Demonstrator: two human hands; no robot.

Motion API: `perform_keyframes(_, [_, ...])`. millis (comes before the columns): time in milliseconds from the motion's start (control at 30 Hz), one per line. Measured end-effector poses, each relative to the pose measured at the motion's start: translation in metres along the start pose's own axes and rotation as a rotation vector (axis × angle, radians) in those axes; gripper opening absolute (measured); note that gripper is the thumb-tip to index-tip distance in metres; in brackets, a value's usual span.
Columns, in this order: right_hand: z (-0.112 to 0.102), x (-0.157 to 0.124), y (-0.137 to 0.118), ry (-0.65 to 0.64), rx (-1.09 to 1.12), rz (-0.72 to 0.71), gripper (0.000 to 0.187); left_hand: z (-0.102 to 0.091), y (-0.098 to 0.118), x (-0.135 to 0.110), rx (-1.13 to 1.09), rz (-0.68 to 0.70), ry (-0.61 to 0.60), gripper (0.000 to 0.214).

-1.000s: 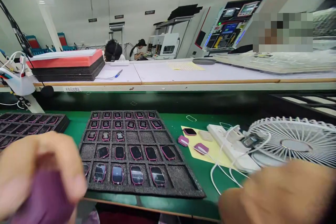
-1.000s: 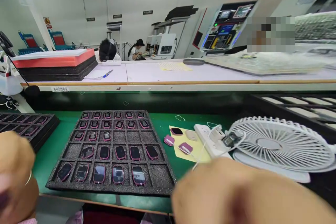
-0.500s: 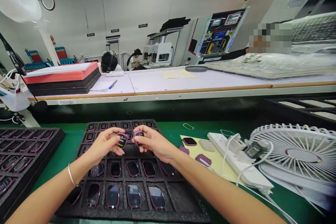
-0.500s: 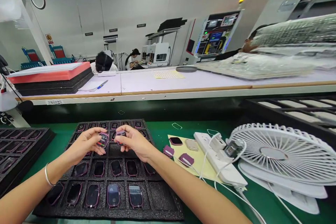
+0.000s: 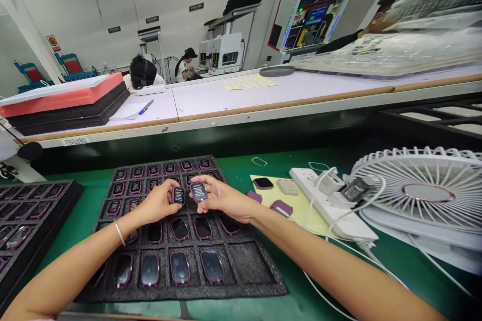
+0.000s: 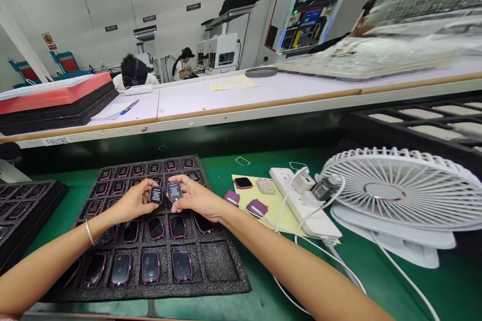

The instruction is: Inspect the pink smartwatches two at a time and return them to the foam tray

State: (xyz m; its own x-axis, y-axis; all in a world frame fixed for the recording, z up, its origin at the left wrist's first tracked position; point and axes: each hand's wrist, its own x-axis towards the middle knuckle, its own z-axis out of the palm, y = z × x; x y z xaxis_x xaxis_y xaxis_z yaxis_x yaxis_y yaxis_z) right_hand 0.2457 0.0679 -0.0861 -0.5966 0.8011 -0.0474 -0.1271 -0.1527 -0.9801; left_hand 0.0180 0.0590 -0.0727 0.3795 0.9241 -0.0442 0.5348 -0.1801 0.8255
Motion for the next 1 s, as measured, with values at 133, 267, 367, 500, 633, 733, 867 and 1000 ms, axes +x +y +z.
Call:
perform_keyframes(133, [-0.012,0.003,0.013,0.062,-0.553,-0.088,0.050,0.001,-0.010,0.008,0.447,0.124,0.031,0.044])
perform_keyframes(267, [-0.011,0.006,0.016,0.178,-1.133,-0.212,0.042,-0.001,-0.010,0.010,0.589,0.106,-0.029,0.049])
perform_keyframes(367, [-0.007,0.009,0.014,0.167,-1.270,-0.150,0.045,-0.014,-0.003,0.002,0.611,0.103,-0.051,0.053])
perform_keyframes(500, [-0.009,0.008,0.010,0.155,-1.305,-0.114,0.059,-0.052,0.001,-0.032,0.606,0.123,0.033,0.044])
perform_keyframes(633, [0.003,0.003,0.004,0.157,-1.324,-0.198,0.038,-0.088,-0.014,-0.085,0.658,0.012,0.091,0.030])
perform_keyframes(733, [0.034,0.006,0.001,0.035,-1.323,-0.242,0.021,-0.088,-0.030,-0.118,0.668,-0.077,-0.006,0.026])
perform_keyframes(867, [0.087,0.018,0.005,-0.157,-1.396,-0.250,0.022,-0.064,-0.045,-0.135,0.672,-0.114,0.050,0.029])
perform_keyframes(1000, [0.116,0.028,0.012,-0.193,-1.554,-0.171,0.031,-0.048,-0.049,-0.129,0.571,-0.087,0.135,0.023])
